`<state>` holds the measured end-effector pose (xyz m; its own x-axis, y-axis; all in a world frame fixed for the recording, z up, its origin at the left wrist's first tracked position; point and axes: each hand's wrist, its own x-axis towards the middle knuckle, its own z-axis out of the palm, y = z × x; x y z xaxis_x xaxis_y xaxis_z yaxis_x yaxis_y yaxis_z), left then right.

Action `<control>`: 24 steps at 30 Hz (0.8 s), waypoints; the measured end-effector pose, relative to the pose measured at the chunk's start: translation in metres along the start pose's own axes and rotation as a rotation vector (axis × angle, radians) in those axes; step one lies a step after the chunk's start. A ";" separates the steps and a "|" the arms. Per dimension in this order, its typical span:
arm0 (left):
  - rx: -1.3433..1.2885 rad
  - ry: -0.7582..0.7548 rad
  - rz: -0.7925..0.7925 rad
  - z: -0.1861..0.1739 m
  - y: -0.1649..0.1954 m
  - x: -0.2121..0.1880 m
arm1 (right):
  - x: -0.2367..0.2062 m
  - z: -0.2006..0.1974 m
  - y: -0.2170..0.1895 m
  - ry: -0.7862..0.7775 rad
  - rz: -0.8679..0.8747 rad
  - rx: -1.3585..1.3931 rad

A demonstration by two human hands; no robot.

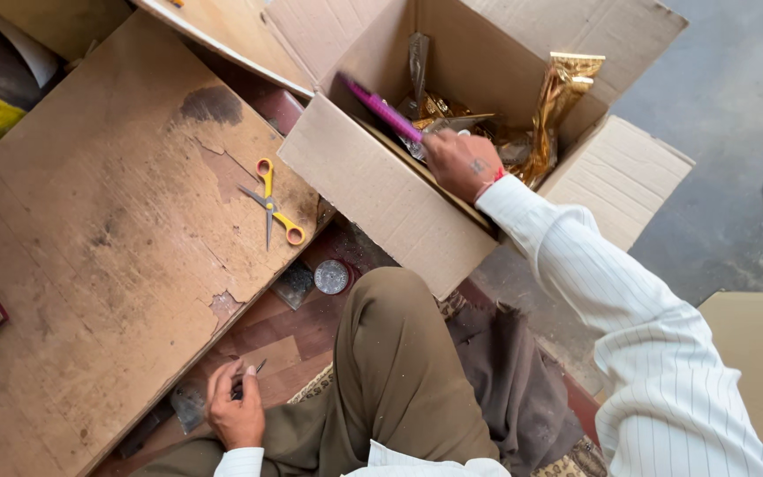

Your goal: The person sits on the floor, lifts decorative picture frames out of a cardboard box, and peels gold foil wrapping off the frames before setting them on a wooden table. The person then fits a hardboard backing and a religious print into a frame and presses the backing into place.

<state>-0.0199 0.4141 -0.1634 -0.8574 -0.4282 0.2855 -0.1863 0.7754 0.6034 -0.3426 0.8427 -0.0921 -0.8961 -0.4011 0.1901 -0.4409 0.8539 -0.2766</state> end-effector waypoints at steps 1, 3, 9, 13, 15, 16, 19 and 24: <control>-0.025 -0.008 -0.026 0.000 0.001 -0.001 | 0.000 -0.002 0.003 0.026 0.020 -0.034; -0.084 -0.017 -0.083 0.000 0.003 -0.004 | 0.002 -0.005 0.010 0.107 0.030 -0.100; -0.027 -0.025 -0.131 -0.001 0.007 -0.010 | 0.010 -0.008 0.019 0.027 0.072 -0.203; -0.045 -0.036 -0.123 -0.001 0.006 -0.013 | 0.011 -0.010 0.009 -0.206 0.241 -0.121; -0.053 -0.029 -0.118 0.000 0.004 -0.013 | 0.007 -0.010 0.001 -0.225 0.244 0.004; -0.058 -0.031 -0.110 0.000 0.004 -0.013 | 0.006 -0.011 -0.002 -0.150 0.175 0.042; -0.059 -0.041 -0.089 0.002 0.001 -0.013 | 0.004 -0.014 -0.004 -0.033 0.025 0.071; -0.051 -0.037 -0.099 0.003 -0.001 -0.014 | 0.010 -0.018 0.000 -0.038 -0.024 0.088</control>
<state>-0.0093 0.4205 -0.1700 -0.8532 -0.4834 0.1959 -0.2469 0.7051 0.6647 -0.3509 0.8443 -0.0733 -0.8855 -0.4352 0.1627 -0.4641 0.8117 -0.3547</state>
